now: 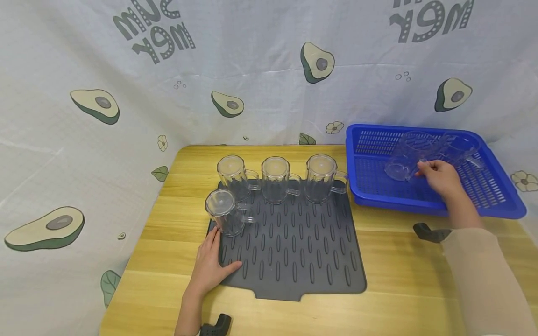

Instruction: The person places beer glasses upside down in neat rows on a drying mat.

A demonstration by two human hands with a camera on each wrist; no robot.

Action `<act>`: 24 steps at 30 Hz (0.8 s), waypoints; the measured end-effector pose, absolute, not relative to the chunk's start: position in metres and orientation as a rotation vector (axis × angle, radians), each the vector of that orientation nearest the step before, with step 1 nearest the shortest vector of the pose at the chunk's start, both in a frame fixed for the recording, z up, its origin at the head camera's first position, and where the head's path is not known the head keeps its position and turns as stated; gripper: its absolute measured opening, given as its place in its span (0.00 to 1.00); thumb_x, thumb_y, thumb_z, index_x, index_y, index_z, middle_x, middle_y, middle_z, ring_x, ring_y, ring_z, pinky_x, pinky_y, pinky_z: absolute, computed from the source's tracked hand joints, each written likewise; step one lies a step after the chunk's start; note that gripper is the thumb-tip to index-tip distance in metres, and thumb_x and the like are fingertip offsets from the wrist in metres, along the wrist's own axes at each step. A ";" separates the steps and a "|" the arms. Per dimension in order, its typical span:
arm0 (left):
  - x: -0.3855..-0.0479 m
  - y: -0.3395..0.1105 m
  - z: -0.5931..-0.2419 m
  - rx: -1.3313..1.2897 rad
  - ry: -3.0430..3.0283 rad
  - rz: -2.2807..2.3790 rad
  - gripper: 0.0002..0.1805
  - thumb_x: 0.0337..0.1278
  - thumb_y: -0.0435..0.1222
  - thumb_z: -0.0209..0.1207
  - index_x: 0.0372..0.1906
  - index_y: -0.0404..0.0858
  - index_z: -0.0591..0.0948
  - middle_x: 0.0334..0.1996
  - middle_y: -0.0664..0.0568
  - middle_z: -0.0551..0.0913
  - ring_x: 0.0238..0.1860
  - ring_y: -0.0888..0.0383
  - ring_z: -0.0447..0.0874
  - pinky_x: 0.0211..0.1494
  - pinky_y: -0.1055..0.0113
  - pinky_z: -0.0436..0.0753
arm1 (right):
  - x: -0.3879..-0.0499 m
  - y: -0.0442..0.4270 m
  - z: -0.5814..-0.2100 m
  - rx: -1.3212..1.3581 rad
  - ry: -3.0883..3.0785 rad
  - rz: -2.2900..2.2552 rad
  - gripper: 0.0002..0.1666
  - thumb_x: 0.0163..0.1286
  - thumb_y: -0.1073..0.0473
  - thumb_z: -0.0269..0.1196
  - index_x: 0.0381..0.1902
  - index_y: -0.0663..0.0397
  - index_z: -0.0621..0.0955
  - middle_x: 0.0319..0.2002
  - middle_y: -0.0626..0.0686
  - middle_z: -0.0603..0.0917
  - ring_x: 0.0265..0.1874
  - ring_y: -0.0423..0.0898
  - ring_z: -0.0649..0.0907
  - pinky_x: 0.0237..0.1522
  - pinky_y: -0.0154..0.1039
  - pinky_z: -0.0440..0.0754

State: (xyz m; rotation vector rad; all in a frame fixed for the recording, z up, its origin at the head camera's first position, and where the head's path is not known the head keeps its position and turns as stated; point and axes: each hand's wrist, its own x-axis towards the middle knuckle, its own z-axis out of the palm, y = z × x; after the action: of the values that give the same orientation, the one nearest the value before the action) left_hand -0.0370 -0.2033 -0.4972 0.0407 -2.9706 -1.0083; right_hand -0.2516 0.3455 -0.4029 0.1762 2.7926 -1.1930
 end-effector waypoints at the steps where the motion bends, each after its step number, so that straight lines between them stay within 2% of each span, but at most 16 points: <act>1: -0.037 -0.203 -0.498 0.041 -2.971 -1.008 0.59 0.44 0.51 0.73 0.73 0.24 0.55 0.74 0.35 0.51 0.73 0.36 0.48 0.71 0.38 0.50 | -0.251 0.345 -0.402 0.179 2.785 -1.194 0.41 0.78 0.38 0.38 0.58 0.76 0.67 0.56 0.78 0.70 0.62 0.75 0.62 0.56 0.69 0.62; 6: -0.036 -0.203 -0.498 0.039 -2.964 -1.002 0.59 0.43 0.51 0.73 0.73 0.24 0.56 0.74 0.35 0.51 0.73 0.35 0.49 0.71 0.38 0.50 | -0.249 0.342 -0.399 0.174 2.779 -1.197 0.41 0.78 0.38 0.36 0.57 0.75 0.67 0.57 0.78 0.67 0.62 0.75 0.62 0.56 0.70 0.61; 8: -0.036 -0.203 -0.498 0.028 -2.954 -0.994 0.59 0.43 0.51 0.73 0.72 0.23 0.56 0.74 0.34 0.52 0.72 0.35 0.50 0.70 0.37 0.51 | -0.249 0.340 -0.397 0.162 2.806 -1.199 0.40 0.78 0.38 0.36 0.55 0.75 0.69 0.53 0.76 0.71 0.61 0.74 0.63 0.55 0.69 0.62; 10: -0.036 -0.203 -0.498 0.024 -2.954 -0.992 0.59 0.43 0.51 0.73 0.72 0.23 0.56 0.74 0.34 0.52 0.72 0.34 0.50 0.70 0.37 0.51 | -0.248 0.339 -0.395 0.160 2.827 -1.215 0.38 0.78 0.39 0.37 0.52 0.74 0.70 0.43 0.65 0.79 0.58 0.72 0.66 0.54 0.67 0.63; 11: -0.036 -0.203 -0.497 0.025 -2.954 -0.995 0.59 0.43 0.51 0.73 0.72 0.23 0.56 0.74 0.34 0.52 0.72 0.35 0.50 0.70 0.37 0.51 | -0.248 0.338 -0.394 0.161 2.840 -1.223 0.38 0.78 0.39 0.37 0.51 0.74 0.71 0.38 0.56 0.81 0.57 0.71 0.67 0.53 0.66 0.64; 14: -0.037 -0.202 -0.497 0.031 -2.955 -1.008 0.59 0.43 0.51 0.73 0.73 0.24 0.56 0.74 0.34 0.52 0.73 0.35 0.49 0.71 0.38 0.50 | -0.247 0.335 -0.391 0.179 2.860 -1.253 0.37 0.78 0.39 0.39 0.47 0.72 0.73 0.23 0.32 0.75 0.53 0.67 0.69 0.51 0.63 0.65; 16: -0.037 -0.202 -0.497 0.027 -2.955 -1.006 0.59 0.43 0.51 0.73 0.73 0.24 0.56 0.74 0.34 0.52 0.73 0.35 0.49 0.71 0.38 0.50 | -0.246 0.334 -0.390 0.190 2.862 -1.272 0.37 0.78 0.39 0.39 0.47 0.72 0.73 0.20 0.24 0.70 0.52 0.66 0.68 0.51 0.63 0.64; 21: -0.037 -0.202 -0.498 0.004 -2.934 -0.989 0.59 0.42 0.51 0.74 0.72 0.23 0.57 0.73 0.33 0.54 0.71 0.34 0.51 0.69 0.37 0.52 | -0.242 0.330 -0.387 0.247 2.842 -1.306 0.38 0.77 0.37 0.38 0.48 0.70 0.72 0.19 0.23 0.70 0.58 0.68 0.67 0.52 0.63 0.64; 24: -0.036 -0.203 -0.499 0.005 -2.932 -0.993 0.59 0.42 0.51 0.74 0.72 0.23 0.57 0.73 0.33 0.54 0.71 0.34 0.51 0.69 0.36 0.52 | -0.239 0.328 -0.385 0.292 2.841 -1.304 0.37 0.76 0.35 0.38 0.48 0.66 0.73 0.21 0.24 0.70 0.54 0.65 0.69 0.46 0.58 0.66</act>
State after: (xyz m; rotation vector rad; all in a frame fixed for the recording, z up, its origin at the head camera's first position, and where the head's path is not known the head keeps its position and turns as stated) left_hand -0.0365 -0.2026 -0.4985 0.0053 -2.9322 -0.9928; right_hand -0.2386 0.3285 -0.3854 0.2915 2.8412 -1.3037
